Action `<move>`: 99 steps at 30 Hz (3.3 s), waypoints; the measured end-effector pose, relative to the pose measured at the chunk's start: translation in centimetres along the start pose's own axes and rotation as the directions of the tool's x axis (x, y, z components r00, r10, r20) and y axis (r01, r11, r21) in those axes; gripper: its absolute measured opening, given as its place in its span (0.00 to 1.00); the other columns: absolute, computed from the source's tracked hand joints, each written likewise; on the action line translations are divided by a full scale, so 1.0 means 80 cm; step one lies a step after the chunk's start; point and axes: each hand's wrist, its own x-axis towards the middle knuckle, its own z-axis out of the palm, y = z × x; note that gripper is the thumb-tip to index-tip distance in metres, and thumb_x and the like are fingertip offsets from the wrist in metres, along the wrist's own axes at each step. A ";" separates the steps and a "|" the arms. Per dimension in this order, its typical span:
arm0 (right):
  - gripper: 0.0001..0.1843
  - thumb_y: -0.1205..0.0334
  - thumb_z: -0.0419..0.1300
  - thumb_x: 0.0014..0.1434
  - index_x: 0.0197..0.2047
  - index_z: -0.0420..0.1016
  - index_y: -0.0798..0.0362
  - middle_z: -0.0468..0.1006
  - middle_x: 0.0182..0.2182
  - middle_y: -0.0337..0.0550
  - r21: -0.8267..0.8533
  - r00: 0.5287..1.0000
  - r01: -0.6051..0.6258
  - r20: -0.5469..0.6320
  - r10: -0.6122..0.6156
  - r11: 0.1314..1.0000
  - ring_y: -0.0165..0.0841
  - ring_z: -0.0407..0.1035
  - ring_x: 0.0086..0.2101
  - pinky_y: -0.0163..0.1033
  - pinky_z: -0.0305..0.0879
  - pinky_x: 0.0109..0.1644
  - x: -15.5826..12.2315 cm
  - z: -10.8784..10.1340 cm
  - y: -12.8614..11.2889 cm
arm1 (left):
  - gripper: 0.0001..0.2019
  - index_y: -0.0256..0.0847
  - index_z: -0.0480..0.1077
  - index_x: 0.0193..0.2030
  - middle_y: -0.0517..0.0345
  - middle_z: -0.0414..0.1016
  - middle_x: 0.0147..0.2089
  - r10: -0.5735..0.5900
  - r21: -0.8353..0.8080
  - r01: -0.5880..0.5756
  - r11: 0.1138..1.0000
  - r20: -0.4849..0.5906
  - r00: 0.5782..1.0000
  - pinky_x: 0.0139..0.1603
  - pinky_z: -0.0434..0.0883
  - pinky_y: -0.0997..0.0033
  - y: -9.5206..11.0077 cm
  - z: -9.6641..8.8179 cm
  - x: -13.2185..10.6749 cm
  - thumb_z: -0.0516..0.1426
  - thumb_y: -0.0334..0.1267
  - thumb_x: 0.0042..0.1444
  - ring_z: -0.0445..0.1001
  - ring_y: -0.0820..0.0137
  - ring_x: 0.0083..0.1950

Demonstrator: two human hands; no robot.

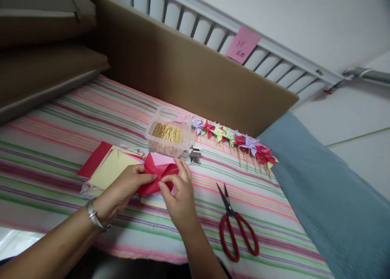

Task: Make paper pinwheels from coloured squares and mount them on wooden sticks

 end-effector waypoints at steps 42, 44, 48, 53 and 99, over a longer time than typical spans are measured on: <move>0.04 0.69 0.61 0.53 0.27 0.72 0.51 0.66 0.60 0.54 -0.060 0.995 -0.083 -0.063 0.079 0.995 0.47 0.53 0.62 0.60 0.51 0.63 -0.001 0.004 0.001 | 0.08 0.36 0.77 0.25 0.58 0.76 0.21 0.001 0.127 -0.003 0.992 0.013 1.000 0.27 0.63 0.73 -0.005 -0.001 0.004 0.67 0.35 0.34 0.69 0.72 0.22; 0.05 0.68 0.62 0.51 0.34 0.73 0.51 0.68 0.58 0.54 -0.050 0.993 -0.087 -0.086 0.083 0.995 0.47 0.57 0.60 0.58 0.52 0.63 0.002 -0.005 0.001 | 0.06 0.36 0.75 0.22 0.60 0.73 0.19 0.011 0.203 -0.015 0.979 0.022 1.000 0.24 0.60 0.74 -0.004 -0.001 0.006 0.65 0.34 0.34 0.66 0.73 0.20; 0.23 0.67 0.63 0.49 0.49 0.70 0.50 0.76 0.49 0.49 -0.007 0.996 -0.086 -0.022 0.086 0.996 0.44 0.66 0.54 0.57 0.53 0.63 0.007 -0.027 -0.001 | 0.04 0.37 0.73 0.22 0.62 0.70 0.18 -0.003 0.342 -0.043 0.939 0.133 0.991 0.23 0.55 0.74 -0.008 -0.007 0.010 0.62 0.34 0.38 0.62 0.74 0.19; 0.30 0.72 0.61 0.49 0.56 0.68 0.48 0.79 0.41 0.42 -0.021 0.978 -0.082 0.193 0.085 0.996 0.40 0.71 0.45 0.56 0.55 0.61 0.003 -0.035 -0.005 | 0.03 0.37 0.72 0.23 0.65 0.66 0.17 -0.002 0.490 -0.130 0.862 0.261 0.965 0.22 0.51 0.74 -0.018 -0.009 0.012 0.58 0.34 0.41 0.56 0.76 0.18; 0.23 0.68 0.61 0.49 0.49 0.67 0.49 0.75 0.27 0.33 0.695 0.890 -0.405 0.151 0.430 0.594 0.31 0.72 0.28 0.37 0.69 0.34 0.002 0.020 0.008 | 0.07 0.36 0.77 0.27 0.59 0.77 0.22 0.050 -0.045 -0.053 0.998 -0.066 0.997 0.27 0.66 0.76 -0.001 0.001 0.006 0.66 0.34 0.39 0.71 0.72 0.24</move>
